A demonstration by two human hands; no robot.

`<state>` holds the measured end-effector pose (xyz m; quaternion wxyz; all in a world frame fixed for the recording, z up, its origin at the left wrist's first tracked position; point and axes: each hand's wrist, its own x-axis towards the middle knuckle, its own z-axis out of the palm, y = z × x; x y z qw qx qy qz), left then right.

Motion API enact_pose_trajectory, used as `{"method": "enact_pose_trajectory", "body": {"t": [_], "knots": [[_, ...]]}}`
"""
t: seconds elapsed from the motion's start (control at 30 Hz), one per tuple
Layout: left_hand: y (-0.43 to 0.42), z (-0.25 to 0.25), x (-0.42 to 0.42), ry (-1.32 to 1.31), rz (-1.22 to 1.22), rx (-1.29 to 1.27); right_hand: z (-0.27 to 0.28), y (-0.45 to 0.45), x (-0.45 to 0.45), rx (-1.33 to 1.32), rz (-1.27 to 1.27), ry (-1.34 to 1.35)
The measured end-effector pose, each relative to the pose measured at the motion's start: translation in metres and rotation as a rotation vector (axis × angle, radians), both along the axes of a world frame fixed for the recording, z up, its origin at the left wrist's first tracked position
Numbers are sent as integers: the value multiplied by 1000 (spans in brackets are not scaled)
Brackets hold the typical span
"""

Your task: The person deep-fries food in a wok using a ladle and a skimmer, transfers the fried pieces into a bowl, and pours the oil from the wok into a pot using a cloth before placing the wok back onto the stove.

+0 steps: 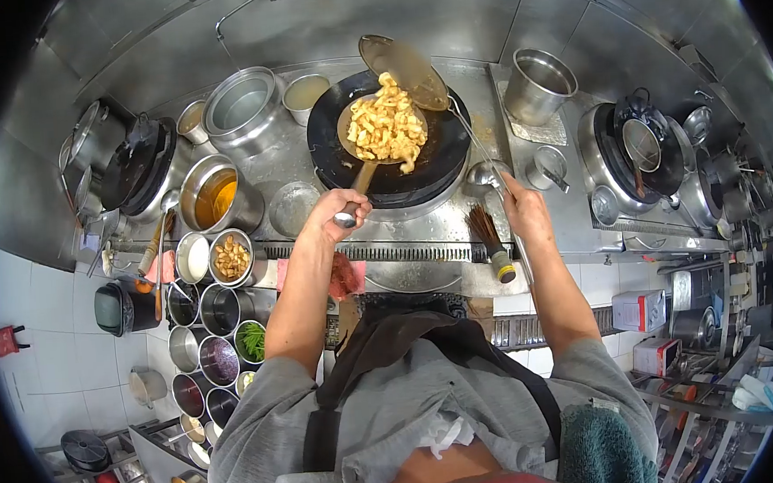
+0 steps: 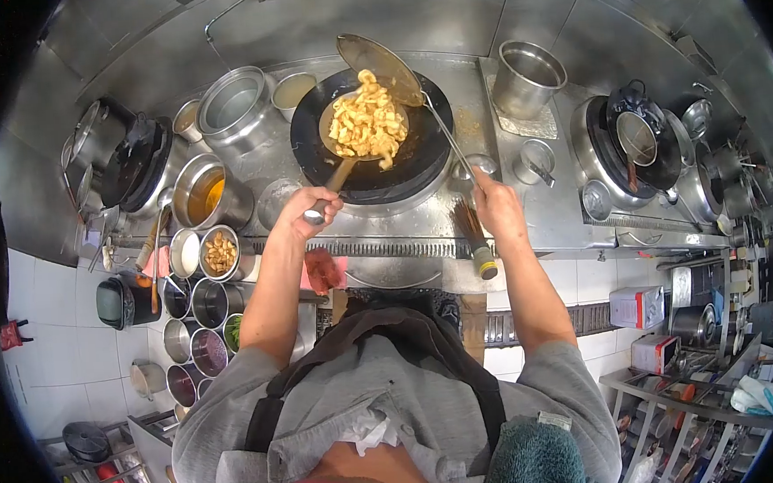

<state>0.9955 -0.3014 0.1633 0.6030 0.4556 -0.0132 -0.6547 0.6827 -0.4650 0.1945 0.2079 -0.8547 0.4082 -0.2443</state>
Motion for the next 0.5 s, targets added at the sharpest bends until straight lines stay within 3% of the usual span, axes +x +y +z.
{"method": "enact_pose_trajectory", "body": {"t": [0.23,0.43,0.5], "knots": [[17,5,0,-148,6,-12,3,-3,-18,-207,114,172],[29,-3,6,-89,-18,-58,4,-5,-21,-207,85,18],[34,-4,8,45,-1,-104,-3,-1,-17,-118,75,-25]]}}
